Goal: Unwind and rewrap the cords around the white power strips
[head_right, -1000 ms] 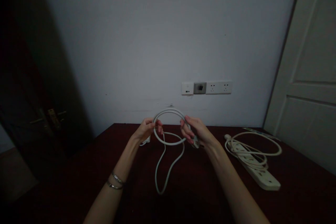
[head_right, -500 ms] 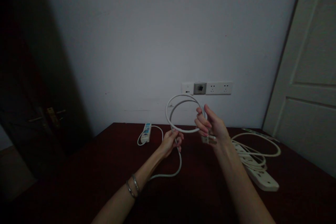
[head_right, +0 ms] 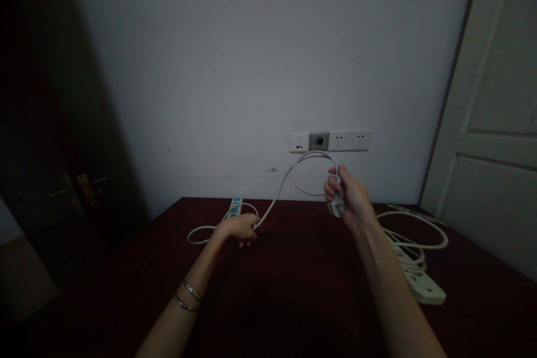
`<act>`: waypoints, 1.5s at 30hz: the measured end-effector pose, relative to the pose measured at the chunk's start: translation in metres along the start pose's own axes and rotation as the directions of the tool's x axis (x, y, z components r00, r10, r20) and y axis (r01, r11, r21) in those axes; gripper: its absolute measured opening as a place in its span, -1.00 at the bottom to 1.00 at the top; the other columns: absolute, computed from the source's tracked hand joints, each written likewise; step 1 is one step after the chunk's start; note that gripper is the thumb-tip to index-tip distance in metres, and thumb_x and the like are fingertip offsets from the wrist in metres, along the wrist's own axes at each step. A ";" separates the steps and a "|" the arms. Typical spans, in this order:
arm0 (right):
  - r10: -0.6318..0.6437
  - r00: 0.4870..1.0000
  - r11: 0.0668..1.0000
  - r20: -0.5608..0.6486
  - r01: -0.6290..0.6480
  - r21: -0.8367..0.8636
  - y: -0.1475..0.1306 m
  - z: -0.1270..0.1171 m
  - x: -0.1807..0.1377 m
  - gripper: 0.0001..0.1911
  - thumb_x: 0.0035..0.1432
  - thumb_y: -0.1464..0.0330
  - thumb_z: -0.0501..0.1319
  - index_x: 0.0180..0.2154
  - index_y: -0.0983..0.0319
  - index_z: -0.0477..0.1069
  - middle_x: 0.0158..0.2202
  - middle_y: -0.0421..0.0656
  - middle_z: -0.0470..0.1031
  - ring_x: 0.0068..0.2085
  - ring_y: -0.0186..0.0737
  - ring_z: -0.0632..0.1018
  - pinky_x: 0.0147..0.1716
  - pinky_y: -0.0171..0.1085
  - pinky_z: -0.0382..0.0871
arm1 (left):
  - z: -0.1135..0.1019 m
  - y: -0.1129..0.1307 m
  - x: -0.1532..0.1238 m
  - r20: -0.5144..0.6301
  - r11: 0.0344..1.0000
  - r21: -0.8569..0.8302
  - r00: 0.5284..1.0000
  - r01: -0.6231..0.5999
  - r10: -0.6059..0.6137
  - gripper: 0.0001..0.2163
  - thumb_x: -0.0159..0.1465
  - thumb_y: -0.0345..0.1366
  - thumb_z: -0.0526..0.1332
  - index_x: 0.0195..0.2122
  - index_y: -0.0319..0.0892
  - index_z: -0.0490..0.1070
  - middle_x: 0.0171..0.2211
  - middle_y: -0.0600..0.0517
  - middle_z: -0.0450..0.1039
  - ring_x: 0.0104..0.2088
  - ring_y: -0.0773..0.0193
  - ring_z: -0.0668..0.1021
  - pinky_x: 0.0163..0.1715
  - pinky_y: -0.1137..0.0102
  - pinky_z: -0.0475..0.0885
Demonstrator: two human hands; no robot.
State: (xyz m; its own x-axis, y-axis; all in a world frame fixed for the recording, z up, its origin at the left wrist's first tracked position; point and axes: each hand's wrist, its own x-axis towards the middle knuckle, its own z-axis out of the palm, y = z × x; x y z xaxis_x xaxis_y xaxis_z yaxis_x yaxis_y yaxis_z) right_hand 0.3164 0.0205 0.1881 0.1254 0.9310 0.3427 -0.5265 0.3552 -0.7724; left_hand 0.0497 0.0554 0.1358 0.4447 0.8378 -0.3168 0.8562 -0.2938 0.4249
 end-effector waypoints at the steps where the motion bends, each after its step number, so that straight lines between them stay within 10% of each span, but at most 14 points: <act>1: -0.019 0.999 1.000 -0.038 0.020 0.024 0.001 -0.005 0.003 -0.77 0.05 0.20 0.23 -0.40 0.24 0.32 -0.71 -0.38 0.06 -0.68 -0.48 0.20 -0.77 -0.51 0.17 | -0.002 0.003 -0.006 0.029 0.998 0.061 1.000 -0.001 0.000 -0.82 0.06 -0.51 0.11 -0.29 -0.23 0.34 -0.63 0.10 0.35 -0.66 0.34 0.42 -0.61 0.48 0.29; 5: 0.011 0.996 1.000 -0.092 -0.013 -0.017 0.012 -0.020 0.013 -0.84 0.05 0.30 0.22 -0.32 0.25 0.36 -0.65 -0.35 0.16 -0.64 -0.47 0.28 -0.74 -0.50 0.24 | -0.008 0.027 -0.028 -0.187 0.928 0.320 0.947 -0.191 0.260 -0.92 0.07 -0.43 0.17 -0.41 -0.19 0.42 -0.46 -0.01 0.47 -0.42 0.24 0.51 -0.43 0.43 0.33; 11: 0.296 0.945 0.893 0.138 -0.222 -0.392 0.036 -0.008 0.010 -0.81 0.07 0.31 0.20 -0.27 0.27 0.42 -0.53 -0.22 0.40 -0.66 -0.46 0.34 -0.77 -0.47 0.21 | 0.001 0.066 -0.053 -0.365 0.793 0.326 0.705 -0.515 0.608 -0.75 0.16 -0.43 0.08 -0.19 -0.10 0.46 -0.29 -0.01 0.50 -0.29 0.24 0.50 -0.28 0.38 0.31; 18: 0.520 0.708 0.779 0.478 -0.163 -0.605 0.042 0.032 -0.021 -0.40 0.15 -0.05 -0.02 -0.45 0.34 0.43 -0.63 -0.16 0.40 -0.76 -0.50 0.26 -0.84 -0.48 0.03 | -0.005 0.065 -0.048 -0.809 0.851 -0.017 0.508 -0.525 0.297 -0.73 0.00 -0.46 0.18 -0.22 -0.22 0.38 -0.44 0.08 0.34 -0.44 0.37 0.38 -0.43 0.48 0.26; 24: 0.568 0.650 0.718 0.505 -0.092 -0.690 0.040 0.046 -0.029 -0.62 -0.03 0.16 0.30 -0.25 0.30 0.42 -0.60 -0.24 0.43 -0.70 -0.52 0.31 -0.76 -0.53 0.14 | -0.015 0.053 -0.046 -0.779 0.865 -0.218 0.615 -0.452 0.125 -0.69 -0.04 -0.45 0.20 -0.22 -0.22 0.40 -0.43 0.11 0.30 -0.52 0.43 0.33 -0.53 0.51 0.23; 29: 0.562 0.674 0.714 0.479 -0.103 -0.693 0.035 0.043 -0.026 -0.70 0.05 0.22 0.24 -0.25 0.32 0.43 -0.63 -0.24 0.42 -0.71 -0.51 0.31 -0.76 -0.51 0.18 | -0.022 0.046 -0.049 -0.777 0.859 -0.131 0.590 -0.496 0.222 -0.72 -0.01 -0.46 0.21 -0.23 -0.20 0.46 -0.18 -0.04 0.40 -0.19 0.24 0.43 -0.20 0.36 0.34; 34: 0.540 0.656 0.779 0.527 -0.153 -0.608 0.033 0.033 -0.023 -0.70 0.03 0.26 0.24 -0.23 0.34 0.43 -0.63 -0.25 0.41 -0.75 -0.52 0.30 -0.80 -0.51 0.11 | -0.030 0.033 -0.054 -0.396 0.679 -0.505 0.842 -0.533 0.367 -0.77 0.13 -0.28 0.20 -0.21 -0.30 0.39 -0.45 -0.04 0.49 -0.43 0.30 0.52 -0.34 0.37 0.41; 39: 0.500 0.680 0.823 0.536 -0.180 -0.539 0.048 0.035 -0.022 -0.73 0.01 0.33 0.19 -0.23 0.33 0.38 -0.68 -0.28 0.36 -0.74 -0.47 0.32 -0.82 -0.51 0.09 | -0.031 0.014 -0.050 -0.165 0.665 -0.614 0.893 -0.425 0.418 -0.68 0.20 -0.09 0.13 -0.32 -0.32 0.37 -0.65 0.02 0.41 -0.65 0.36 0.47 -0.61 0.49 0.30; 45: 0.455 0.740 0.843 0.495 -0.180 -0.506 0.058 0.046 -0.024 -0.81 -0.03 0.36 0.15 -0.29 0.24 0.27 -0.68 -0.35 0.26 -0.63 -0.38 0.43 -0.82 -0.53 0.10 | -0.024 0.019 -0.036 -0.357 0.665 -0.608 0.898 -0.433 0.258 -0.65 0.22 -0.01 0.06 -0.50 -0.20 0.22 -0.77 0.22 0.13 -0.81 0.49 0.23 -0.78 0.56 0.09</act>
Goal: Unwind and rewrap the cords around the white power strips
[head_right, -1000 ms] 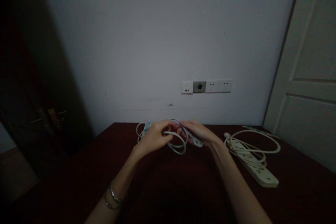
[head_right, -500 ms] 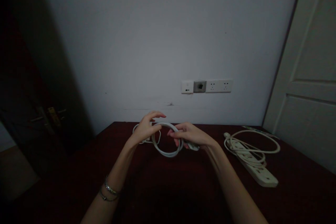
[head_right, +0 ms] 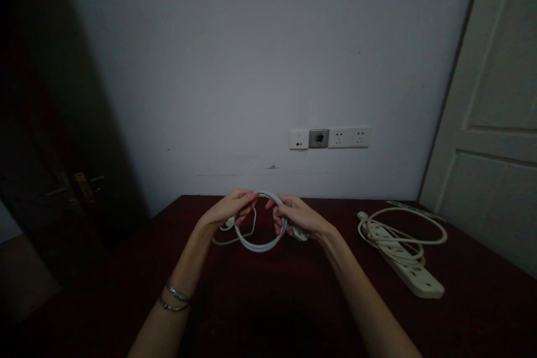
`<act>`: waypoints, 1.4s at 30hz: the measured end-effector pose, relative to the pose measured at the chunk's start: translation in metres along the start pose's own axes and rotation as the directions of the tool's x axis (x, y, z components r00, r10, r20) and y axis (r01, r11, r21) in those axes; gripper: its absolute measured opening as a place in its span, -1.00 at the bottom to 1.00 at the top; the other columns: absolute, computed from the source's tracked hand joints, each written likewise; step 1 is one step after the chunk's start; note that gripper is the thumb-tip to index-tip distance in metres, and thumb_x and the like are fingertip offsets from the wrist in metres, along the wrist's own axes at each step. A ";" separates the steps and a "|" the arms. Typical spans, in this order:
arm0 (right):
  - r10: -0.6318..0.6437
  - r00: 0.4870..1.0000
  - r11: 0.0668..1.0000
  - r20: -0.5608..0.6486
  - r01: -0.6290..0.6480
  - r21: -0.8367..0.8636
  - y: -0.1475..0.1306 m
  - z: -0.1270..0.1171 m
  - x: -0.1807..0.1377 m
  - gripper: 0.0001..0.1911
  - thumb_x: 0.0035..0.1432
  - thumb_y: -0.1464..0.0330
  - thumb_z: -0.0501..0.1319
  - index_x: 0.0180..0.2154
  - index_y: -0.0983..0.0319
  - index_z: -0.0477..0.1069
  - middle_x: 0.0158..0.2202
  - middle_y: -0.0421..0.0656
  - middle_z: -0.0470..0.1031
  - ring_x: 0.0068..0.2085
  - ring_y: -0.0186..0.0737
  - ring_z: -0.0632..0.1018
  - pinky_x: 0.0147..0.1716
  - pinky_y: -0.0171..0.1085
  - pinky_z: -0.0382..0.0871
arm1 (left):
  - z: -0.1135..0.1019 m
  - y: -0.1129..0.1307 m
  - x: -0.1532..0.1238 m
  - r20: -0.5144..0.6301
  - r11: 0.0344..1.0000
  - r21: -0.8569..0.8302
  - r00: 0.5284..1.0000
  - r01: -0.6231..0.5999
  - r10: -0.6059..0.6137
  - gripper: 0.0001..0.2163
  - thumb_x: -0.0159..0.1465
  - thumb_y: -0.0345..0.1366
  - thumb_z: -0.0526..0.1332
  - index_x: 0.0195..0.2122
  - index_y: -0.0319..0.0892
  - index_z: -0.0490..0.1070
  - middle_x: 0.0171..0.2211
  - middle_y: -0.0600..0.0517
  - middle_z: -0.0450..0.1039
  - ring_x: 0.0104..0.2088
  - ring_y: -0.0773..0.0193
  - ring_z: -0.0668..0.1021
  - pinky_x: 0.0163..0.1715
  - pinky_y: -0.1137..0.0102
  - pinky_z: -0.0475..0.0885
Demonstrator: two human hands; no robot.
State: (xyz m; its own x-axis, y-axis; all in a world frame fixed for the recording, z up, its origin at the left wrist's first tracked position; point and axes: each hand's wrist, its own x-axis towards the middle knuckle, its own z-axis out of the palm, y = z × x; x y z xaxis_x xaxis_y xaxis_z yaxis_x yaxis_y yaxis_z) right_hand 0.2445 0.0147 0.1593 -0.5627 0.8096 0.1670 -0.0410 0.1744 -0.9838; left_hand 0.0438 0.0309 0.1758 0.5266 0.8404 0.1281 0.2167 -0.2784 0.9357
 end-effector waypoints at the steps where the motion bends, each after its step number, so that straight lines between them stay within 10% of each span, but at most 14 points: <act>1: -0.004 1.000 1.000 -0.002 0.004 -0.005 0.000 0.000 0.000 -0.83 0.00 0.33 0.15 -0.31 0.23 0.26 -0.68 -0.36 0.23 -0.64 -0.39 0.43 -0.82 -0.53 0.10 | 0.004 0.001 0.002 -0.049 1.000 -0.008 0.999 -0.021 0.021 -0.65 0.22 -0.01 0.07 -0.53 -0.19 0.19 -0.78 0.25 0.06 -0.82 0.52 0.15 -0.79 0.56 0.04; 8: -0.042 0.999 0.999 -0.007 0.042 -0.034 -0.003 -0.006 -0.005 -0.61 0.14 0.06 0.09 -0.51 0.21 0.12 -0.70 -0.38 0.08 -0.70 -0.48 0.31 -0.82 -0.53 0.09 | 0.019 0.005 0.009 -0.201 0.991 0.026 0.970 -0.134 0.137 -0.62 0.19 0.02 0.08 -0.52 -0.22 0.27 -0.74 0.21 0.06 -0.75 0.51 0.12 -0.75 0.54 -0.01; 22: -0.033 0.999 0.920 -0.020 0.038 0.390 0.002 -0.006 0.006 -0.61 0.03 0.06 0.20 -0.47 0.18 0.11 -0.76 -0.42 0.01 -0.74 -0.46 0.18 -0.86 -0.53 -0.04 | -0.031 -0.038 0.016 -0.115 0.946 0.270 0.969 -0.180 0.218 -0.65 0.11 -0.03 0.20 -0.50 -0.29 0.37 -0.61 0.11 0.29 -0.56 0.41 0.36 -0.53 0.52 0.22; 30: -0.024 0.995 0.918 -0.095 0.060 0.392 0.000 -0.005 0.007 -0.60 0.00 0.05 0.20 -0.48 0.17 0.08 -0.77 -0.43 0.01 -0.74 -0.44 0.18 -0.86 -0.52 -0.04 | -0.007 -0.030 0.019 0.064 0.973 -0.225 0.995 -0.058 0.074 -0.59 0.20 0.01 0.09 -0.24 -0.33 0.34 -0.52 -0.07 0.47 -0.57 0.28 0.52 -0.60 0.48 0.31; 42: 0.007 0.999 1.000 -0.032 -0.007 0.012 -0.002 -0.007 -0.001 -0.49 0.11 -0.08 0.00 -0.57 0.20 0.10 -0.81 -0.30 0.24 -0.64 -0.26 0.48 -0.69 -0.40 0.25 | 0.006 -0.005 0.010 -0.044 0.951 -0.291 0.995 -0.100 0.091 -0.62 0.22 0.05 0.05 -0.42 -0.22 0.25 -0.77 0.30 -0.12 -0.82 0.55 0.03 -0.73 0.56 0.17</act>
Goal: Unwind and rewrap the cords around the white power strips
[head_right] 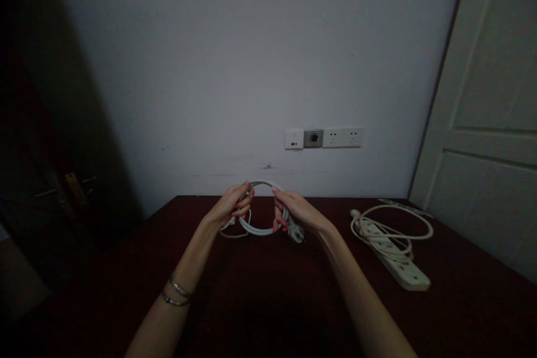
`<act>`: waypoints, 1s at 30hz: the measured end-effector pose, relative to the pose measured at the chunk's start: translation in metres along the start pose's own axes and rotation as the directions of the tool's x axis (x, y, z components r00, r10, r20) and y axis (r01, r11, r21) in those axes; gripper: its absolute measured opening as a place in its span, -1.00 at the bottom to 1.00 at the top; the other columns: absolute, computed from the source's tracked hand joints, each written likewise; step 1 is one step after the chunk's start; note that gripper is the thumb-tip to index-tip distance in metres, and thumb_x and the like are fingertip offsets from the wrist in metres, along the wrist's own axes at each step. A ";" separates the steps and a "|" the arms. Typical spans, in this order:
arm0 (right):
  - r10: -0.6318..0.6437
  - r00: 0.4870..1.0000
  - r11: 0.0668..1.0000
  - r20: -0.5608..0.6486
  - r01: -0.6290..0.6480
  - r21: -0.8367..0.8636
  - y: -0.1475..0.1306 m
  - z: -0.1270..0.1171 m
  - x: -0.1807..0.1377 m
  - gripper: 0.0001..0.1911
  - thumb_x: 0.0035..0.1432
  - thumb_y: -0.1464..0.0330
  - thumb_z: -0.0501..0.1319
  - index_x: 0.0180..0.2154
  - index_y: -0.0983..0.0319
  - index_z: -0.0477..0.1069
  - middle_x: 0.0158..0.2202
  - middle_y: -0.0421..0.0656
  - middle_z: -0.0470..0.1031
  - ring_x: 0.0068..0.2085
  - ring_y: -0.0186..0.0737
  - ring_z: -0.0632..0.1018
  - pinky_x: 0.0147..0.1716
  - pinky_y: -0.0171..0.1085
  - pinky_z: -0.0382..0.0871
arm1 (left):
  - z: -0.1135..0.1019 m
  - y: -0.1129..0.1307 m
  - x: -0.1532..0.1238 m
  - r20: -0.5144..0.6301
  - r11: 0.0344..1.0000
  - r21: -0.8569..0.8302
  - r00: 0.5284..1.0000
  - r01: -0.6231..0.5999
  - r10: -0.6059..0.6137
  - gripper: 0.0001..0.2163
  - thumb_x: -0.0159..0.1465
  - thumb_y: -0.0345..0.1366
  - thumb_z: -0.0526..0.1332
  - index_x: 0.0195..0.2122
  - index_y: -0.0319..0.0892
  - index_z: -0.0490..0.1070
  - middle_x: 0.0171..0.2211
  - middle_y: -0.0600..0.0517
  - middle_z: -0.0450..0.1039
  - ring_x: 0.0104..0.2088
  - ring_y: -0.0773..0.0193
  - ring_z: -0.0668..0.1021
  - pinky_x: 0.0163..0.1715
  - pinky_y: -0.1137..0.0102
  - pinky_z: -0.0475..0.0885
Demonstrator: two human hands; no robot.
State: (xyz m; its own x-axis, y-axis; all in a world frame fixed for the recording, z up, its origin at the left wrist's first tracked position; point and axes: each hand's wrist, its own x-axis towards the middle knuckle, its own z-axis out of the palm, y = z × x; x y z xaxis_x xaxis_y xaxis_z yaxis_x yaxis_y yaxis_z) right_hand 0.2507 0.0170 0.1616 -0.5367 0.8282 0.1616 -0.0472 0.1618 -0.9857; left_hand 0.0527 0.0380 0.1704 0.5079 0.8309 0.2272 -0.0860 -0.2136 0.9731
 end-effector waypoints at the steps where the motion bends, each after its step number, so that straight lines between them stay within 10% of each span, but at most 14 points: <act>1: -0.001 1.000 1.000 0.006 0.001 -0.027 -0.001 0.000 -0.001 -0.49 0.11 -0.09 -0.01 -0.57 0.20 0.11 -0.80 -0.27 0.28 -0.61 -0.24 0.51 -0.63 -0.37 0.31 | 0.003 0.002 0.000 -0.018 1.000 0.008 1.000 -0.005 0.005 -0.62 0.21 0.06 0.05 -0.45 -0.22 0.24 -0.77 0.30 -0.13 -0.81 0.55 0.01 -0.75 0.57 0.11; 5: -0.001 1.000 0.998 0.003 0.001 -0.059 -0.003 0.001 0.000 -0.50 0.11 -0.07 0.02 -0.55 0.22 0.19 -0.75 -0.19 0.39 -0.54 -0.22 0.54 -0.41 -0.26 0.40 | 0.009 0.005 0.000 -0.072 0.998 0.016 0.996 -0.054 0.055 -0.59 0.17 0.06 0.09 -0.56 -0.21 0.18 -0.78 0.28 -0.14 -0.82 0.56 0.00 -0.78 0.56 -0.07; 12: -0.008 1.000 0.973 0.009 0.006 0.233 -0.001 0.008 0.001 -0.70 0.06 0.15 0.22 -0.46 0.24 0.26 -0.74 -0.38 0.20 -0.72 -0.42 0.33 -0.64 -0.37 0.33 | 0.014 0.005 0.000 -0.064 0.983 0.174 0.995 -0.060 0.072 -0.58 0.13 0.06 0.11 -0.63 -0.19 0.13 -0.77 0.24 -0.07 -0.79 0.55 0.03 -0.77 0.54 -0.12; 20: 0.126 0.970 0.963 0.210 -0.170 0.207 -0.003 0.002 -0.004 -0.57 0.13 0.07 0.13 -0.56 0.25 0.15 -0.79 -0.44 -0.03 -0.75 -0.60 -0.11 -0.82 -0.56 -0.24 | 0.024 -0.002 0.000 0.119 0.925 0.370 0.992 -0.090 0.049 -0.58 0.21 0.05 0.01 -0.52 -0.24 0.30 -0.76 0.18 0.09 -0.74 0.48 0.16 -0.71 0.53 0.03; 25: 0.071 0.985 0.919 0.157 -0.126 0.373 -0.010 -0.005 -0.005 -0.59 0.12 0.12 0.18 -0.56 0.24 0.12 -0.80 -0.46 -0.03 -0.75 -0.59 -0.15 -0.84 -0.58 -0.24 | 0.006 -0.013 0.007 0.038 0.920 0.336 0.979 -0.203 0.202 -0.46 0.24 0.10 -0.14 -0.49 -0.27 0.37 -0.63 0.04 0.32 -0.57 0.34 0.39 -0.47 0.43 0.30; 30: 0.021 0.991 0.838 0.130 -0.088 0.539 -0.011 -0.013 -0.004 -0.63 0.11 0.19 0.21 -0.55 0.24 0.15 -0.80 -0.45 0.00 -0.75 -0.58 -0.17 -0.85 -0.59 -0.19 | -0.012 -0.025 0.012 0.018 0.783 0.574 0.960 -0.239 0.280 -0.66 0.12 -0.02 0.17 -0.45 -0.27 0.40 -0.45 0.03 0.39 -0.34 0.27 0.41 -0.27 0.41 0.29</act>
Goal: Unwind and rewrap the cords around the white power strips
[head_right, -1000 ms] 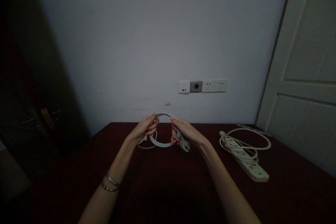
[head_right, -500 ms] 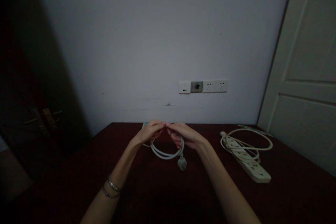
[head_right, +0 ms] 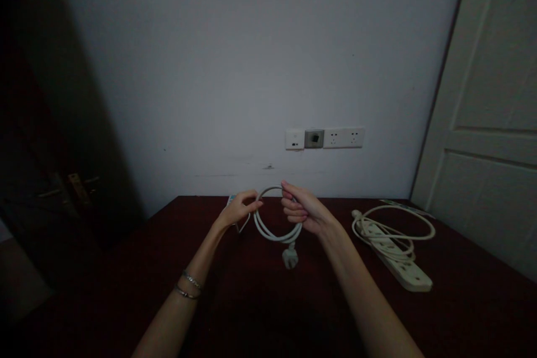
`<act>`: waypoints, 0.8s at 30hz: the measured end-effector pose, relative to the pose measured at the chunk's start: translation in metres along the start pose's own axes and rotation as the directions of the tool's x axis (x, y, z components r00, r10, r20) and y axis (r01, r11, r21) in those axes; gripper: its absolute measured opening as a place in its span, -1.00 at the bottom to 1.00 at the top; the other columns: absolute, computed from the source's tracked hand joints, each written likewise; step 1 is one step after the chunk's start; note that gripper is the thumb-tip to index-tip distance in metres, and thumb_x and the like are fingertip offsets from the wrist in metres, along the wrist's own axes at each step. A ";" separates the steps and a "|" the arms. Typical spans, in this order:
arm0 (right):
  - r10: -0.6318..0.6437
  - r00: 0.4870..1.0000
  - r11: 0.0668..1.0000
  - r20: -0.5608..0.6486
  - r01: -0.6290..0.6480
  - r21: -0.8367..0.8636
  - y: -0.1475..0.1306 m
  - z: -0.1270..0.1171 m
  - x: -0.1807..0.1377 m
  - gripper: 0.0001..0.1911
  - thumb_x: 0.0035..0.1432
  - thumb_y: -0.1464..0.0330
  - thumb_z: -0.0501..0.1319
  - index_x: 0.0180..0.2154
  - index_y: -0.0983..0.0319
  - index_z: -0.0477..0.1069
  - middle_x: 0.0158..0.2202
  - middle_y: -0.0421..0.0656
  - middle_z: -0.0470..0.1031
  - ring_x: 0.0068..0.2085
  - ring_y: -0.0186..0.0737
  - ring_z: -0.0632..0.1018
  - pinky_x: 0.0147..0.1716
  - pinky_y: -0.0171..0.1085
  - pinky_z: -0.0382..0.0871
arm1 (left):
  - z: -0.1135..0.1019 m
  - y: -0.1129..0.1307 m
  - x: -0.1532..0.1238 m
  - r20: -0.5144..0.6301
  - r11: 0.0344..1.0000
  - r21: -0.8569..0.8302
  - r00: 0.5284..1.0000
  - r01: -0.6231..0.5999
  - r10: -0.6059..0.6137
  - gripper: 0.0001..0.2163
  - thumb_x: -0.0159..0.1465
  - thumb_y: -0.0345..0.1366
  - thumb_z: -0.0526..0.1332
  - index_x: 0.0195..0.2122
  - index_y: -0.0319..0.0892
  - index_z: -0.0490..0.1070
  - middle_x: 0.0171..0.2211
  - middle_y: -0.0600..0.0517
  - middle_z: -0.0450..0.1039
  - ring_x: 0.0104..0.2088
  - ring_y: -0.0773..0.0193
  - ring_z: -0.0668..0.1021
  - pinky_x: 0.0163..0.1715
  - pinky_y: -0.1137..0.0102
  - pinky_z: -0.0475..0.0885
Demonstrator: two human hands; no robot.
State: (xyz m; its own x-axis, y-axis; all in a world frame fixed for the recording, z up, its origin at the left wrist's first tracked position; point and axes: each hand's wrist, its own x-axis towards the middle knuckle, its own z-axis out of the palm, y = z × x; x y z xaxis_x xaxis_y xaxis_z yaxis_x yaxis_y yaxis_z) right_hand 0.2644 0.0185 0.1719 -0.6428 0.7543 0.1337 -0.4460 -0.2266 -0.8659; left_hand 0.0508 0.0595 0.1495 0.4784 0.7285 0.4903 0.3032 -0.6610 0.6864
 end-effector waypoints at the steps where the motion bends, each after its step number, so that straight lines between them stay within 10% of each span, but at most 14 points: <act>1: -0.001 1.000 1.000 0.006 0.000 0.019 -0.001 -0.001 -0.001 -0.64 0.12 0.19 0.21 -0.55 0.24 0.15 -0.80 -0.45 -0.01 -0.75 -0.58 -0.17 -0.85 -0.59 -0.18 | -0.002 -0.004 0.000 0.011 1.000 0.016 1.000 0.005 -0.005 -0.68 0.09 -0.05 0.21 -0.43 -0.27 0.40 -0.43 0.03 0.39 -0.32 0.26 0.41 -0.25 0.41 0.28; 10: -0.264 0.958 0.924 -0.112 0.284 0.256 -0.034 -0.011 -0.033 -0.62 0.26 0.26 0.05 -0.58 0.23 0.11 -0.77 -0.44 -0.13 -0.77 -0.56 -0.13 -0.84 -0.56 -0.22 | 0.001 -0.065 -0.012 0.344 0.935 -0.096 0.893 0.341 -0.291 -0.70 0.20 -0.13 0.09 -0.28 -0.30 0.36 -0.69 0.19 0.21 -0.73 0.49 0.20 -0.55 0.47 0.33; 18: -0.443 0.761 0.774 -0.474 0.591 0.226 -0.041 -0.045 -0.035 -0.71 0.24 0.40 0.00 -0.55 0.22 0.13 -0.70 -0.34 0.12 -0.73 -0.52 0.17 -0.79 -0.54 0.08 | 0.026 -0.063 -0.013 0.349 0.790 0.610 0.874 0.062 -0.337 -0.75 0.16 -0.50 0.03 -0.21 -0.19 0.43 -0.30 -0.06 0.49 -0.26 0.24 0.52 -0.28 0.40 0.38; 24: -0.421 0.708 0.893 -0.568 0.434 -0.120 -0.025 -0.055 -0.013 -0.83 0.15 0.43 0.09 -0.50 0.24 0.23 -0.63 -0.26 0.32 -0.67 -0.48 0.32 -0.76 -0.52 0.16 | 0.027 -0.014 -0.013 0.329 0.584 0.798 0.920 -0.152 -0.210 -0.80 0.16 -0.46 0.06 -0.36 -0.19 0.49 -0.29 -0.12 0.48 -0.20 0.11 0.51 -0.18 0.27 0.36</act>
State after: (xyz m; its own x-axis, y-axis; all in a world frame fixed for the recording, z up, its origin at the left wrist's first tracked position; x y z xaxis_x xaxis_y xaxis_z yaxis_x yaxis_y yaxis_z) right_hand 0.3178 0.0485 0.1656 0.0864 0.9789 0.1852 -0.6024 0.1994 -0.7729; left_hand 0.0624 0.0547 0.1188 0.6480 0.7504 0.1300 0.7616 -0.6399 -0.1024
